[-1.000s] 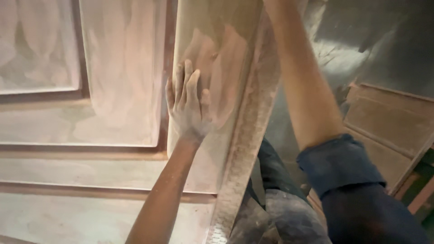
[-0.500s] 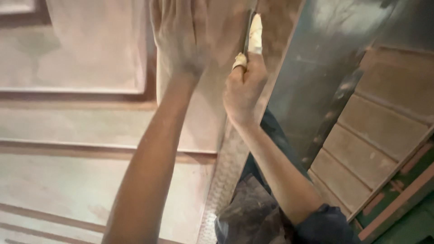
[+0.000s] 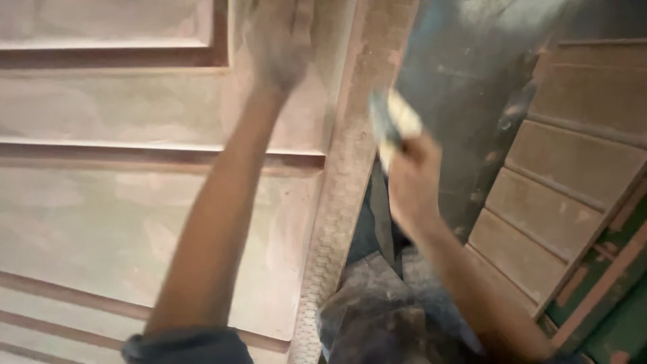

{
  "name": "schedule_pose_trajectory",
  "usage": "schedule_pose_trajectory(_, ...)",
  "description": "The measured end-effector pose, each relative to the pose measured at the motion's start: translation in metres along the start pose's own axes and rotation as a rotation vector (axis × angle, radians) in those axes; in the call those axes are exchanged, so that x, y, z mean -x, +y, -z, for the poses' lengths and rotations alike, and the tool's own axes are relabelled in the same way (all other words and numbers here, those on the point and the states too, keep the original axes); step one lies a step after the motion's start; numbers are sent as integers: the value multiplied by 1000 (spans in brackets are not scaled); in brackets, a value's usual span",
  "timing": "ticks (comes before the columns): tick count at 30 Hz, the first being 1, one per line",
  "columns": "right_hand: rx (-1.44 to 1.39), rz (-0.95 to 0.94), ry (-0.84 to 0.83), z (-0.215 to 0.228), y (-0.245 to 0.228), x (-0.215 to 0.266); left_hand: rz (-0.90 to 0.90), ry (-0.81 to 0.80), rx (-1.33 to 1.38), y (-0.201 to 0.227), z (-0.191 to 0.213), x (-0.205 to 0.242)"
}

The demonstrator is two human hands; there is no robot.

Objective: The person sands the surface of a large wooden panel with a sanding block. They move the block across the flat areas and along the edges of the panel's recessed geometric patterns.

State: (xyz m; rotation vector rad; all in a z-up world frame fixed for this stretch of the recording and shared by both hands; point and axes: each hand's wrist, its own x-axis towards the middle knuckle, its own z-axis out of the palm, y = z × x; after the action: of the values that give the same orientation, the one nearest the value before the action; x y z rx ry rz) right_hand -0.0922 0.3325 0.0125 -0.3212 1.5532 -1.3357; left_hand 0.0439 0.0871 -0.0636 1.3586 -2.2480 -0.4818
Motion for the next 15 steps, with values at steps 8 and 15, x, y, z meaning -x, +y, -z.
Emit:
schedule_pose_trajectory(8,58,394,132,-85,7,-114,54,108,362,24,29,57)
schedule_pose_trajectory(15,451,498,238,-99,49,-54,-37,93,268,3,13,61)
